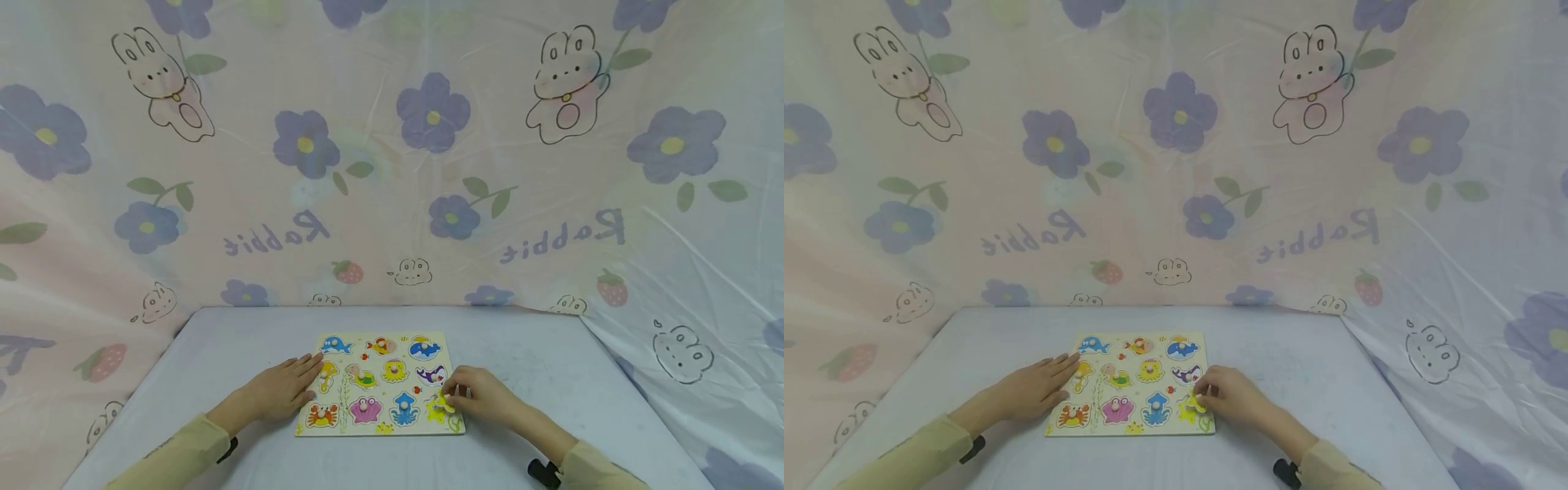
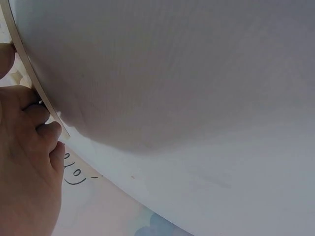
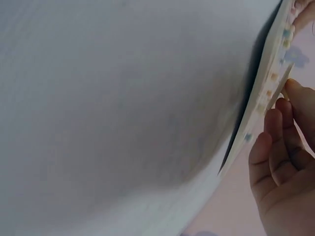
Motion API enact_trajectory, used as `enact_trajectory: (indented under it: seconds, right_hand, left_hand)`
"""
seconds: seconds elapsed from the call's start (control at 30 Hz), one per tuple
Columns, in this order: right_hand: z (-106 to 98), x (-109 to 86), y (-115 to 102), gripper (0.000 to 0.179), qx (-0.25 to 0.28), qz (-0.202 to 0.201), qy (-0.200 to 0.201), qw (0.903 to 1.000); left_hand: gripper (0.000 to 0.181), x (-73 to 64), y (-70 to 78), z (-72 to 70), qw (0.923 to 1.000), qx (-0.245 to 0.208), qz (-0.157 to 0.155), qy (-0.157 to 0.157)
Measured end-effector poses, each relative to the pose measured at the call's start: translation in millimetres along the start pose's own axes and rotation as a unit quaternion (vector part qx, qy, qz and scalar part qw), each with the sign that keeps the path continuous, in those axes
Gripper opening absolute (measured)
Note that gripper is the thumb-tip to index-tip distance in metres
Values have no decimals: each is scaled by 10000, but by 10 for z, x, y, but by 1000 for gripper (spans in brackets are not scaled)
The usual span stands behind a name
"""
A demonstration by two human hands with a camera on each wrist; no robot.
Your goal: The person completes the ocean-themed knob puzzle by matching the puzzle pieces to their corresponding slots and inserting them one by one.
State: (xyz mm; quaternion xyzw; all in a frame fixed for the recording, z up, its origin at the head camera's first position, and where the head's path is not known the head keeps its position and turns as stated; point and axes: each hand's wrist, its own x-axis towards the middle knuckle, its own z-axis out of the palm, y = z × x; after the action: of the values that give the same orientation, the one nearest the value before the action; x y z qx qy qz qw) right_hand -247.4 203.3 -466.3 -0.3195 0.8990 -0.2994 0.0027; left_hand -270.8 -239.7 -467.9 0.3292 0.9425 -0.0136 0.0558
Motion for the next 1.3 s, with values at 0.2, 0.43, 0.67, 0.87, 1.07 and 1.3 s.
enact_trajectory:
  seconds: [0.2,0.43,0.67,0.87,1.07,1.3]
  right_hand:
    - [88,57,-75,5,59,-91,-217,9997]
    - [143,100,-100,4,-89,-134,-348,9993]
    - [96,125,-153,6,-181,-19,-521,9985]
    - [90,122,-163,6,-428,-109,-702,9966]
    - [91,112,-142,7,-307,-82,-698,9971]
    - [81,102,-89,7,-12,-53,-629,9980]
  left_hand:
    - [66,-11,23,-42,10000,-38,-4,4]
    - [66,-4,15,-19,10000,18,25,5]
    - [66,11,28,-23,10000,-33,53,41]
    - [67,19,57,-30,9999,-133,88,1]
    - [67,26,58,-12,10000,-60,28,-27]
    - [67,45,0,14,10000,-36,32,83]
